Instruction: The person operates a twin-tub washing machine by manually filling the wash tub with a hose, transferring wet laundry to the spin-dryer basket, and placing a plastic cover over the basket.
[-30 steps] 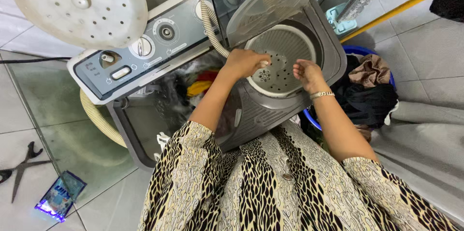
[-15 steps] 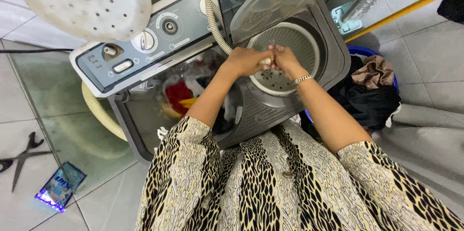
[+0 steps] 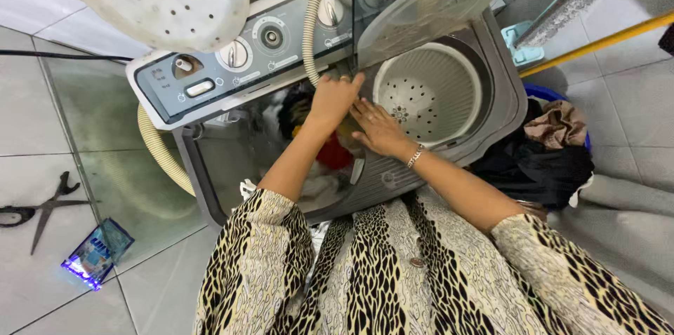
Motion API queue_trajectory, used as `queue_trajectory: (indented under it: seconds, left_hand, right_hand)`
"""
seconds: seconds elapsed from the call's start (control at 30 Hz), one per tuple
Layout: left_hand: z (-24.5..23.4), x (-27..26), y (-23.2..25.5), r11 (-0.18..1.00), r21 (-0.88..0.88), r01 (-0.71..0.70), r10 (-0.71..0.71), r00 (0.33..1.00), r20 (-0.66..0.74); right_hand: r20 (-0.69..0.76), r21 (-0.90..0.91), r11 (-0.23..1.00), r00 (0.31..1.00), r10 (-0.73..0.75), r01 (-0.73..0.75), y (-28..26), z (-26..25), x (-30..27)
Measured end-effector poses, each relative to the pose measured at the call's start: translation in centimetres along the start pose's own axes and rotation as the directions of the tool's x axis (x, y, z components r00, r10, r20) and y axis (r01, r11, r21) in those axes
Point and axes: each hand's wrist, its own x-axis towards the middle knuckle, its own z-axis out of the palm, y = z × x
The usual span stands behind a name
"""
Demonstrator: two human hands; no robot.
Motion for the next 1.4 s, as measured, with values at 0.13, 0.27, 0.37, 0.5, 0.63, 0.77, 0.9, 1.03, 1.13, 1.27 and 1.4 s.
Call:
queue_trajectory:
  seconds: [0.13,0.27,0.37,0.5,0.63,0.77,0.9,1.03,1.13,1.27,1.4]
  left_hand:
    - [-0.4,-0.9,-0.3,0.997,-0.045,0.059,-0.06,0.998,-0.021]
    - [-1.2,-0.9,0.0,0.992,-0.092,0.085,-0.087,0.996,-0.015]
    - [-1.2,-0.8,0.1,0.982,-0.135,0.134,-0.142,0.989,-0.051]
    - [-0.5,-0.2,1.2,0.976,-0.127,0.177,-0.189,0.978,-0.09]
    - [-0.4,-0.8,1.1,0.972,-0.15,0.181,-0.193,0.978,-0.074]
    - [-0.8,-1.8,-0.1,0.969,-0.14,0.204,-0.212,0.976,-0.051]
    - [-1.7,-2.3,-0.7,0.96,-0.185,0.209,-0.219,0.975,-0.035]
    - [-2.1,-1.9,0.2,0.961,-0.175,0.214,-0.223,0.974,-0.031]
    - [-2.5,-1.9,0.1,0.956,-0.173,0.238,-0.244,0.97,-0.012]
    - [-2.8,-2.0,0.9,0.942,-0.177,0.285,-0.281,0.959,0.046]
    - [-2.9,-1.7,2.5,0.953,-0.178,0.244,-0.241,0.97,0.04]
  right_hand:
    - [0.354,-0.133,0.966,0.9,0.255,-0.222,1.8,-3.2,3.7]
    - [0.064,-0.198,0.973,0.989,0.136,-0.121,5.0,-1.2,4.0]
    - [-0.055,-0.115,0.989,0.994,0.09,-0.096,5.7,1.6,3.6]
    - [-0.023,-0.136,0.982,0.992,0.128,-0.13,6.2,0.5,2.6]
    - [-0.23,-0.2,0.971,0.97,0.081,-0.129,3.7,-0.8,3.5]
    - [-0.234,-0.09,0.952,0.936,0.264,-0.291,2.2,-0.6,3.4]
    - [-0.228,-0.114,0.961,0.948,0.223,-0.253,2.7,-1.5,1.5]
    - [-0.237,-0.121,0.951,0.939,0.25,-0.284,3.7,-1.0,3.6]
    - [-0.17,-0.11,0.925,0.924,0.342,-0.362,5.1,0.0,5.1]
    - [-0.029,0.134,0.859,0.865,0.502,-0.494,7.8,2.1,3.0]
    - [-0.061,0.369,0.839,0.89,0.451,-0.4,11.3,5.4,3.6]
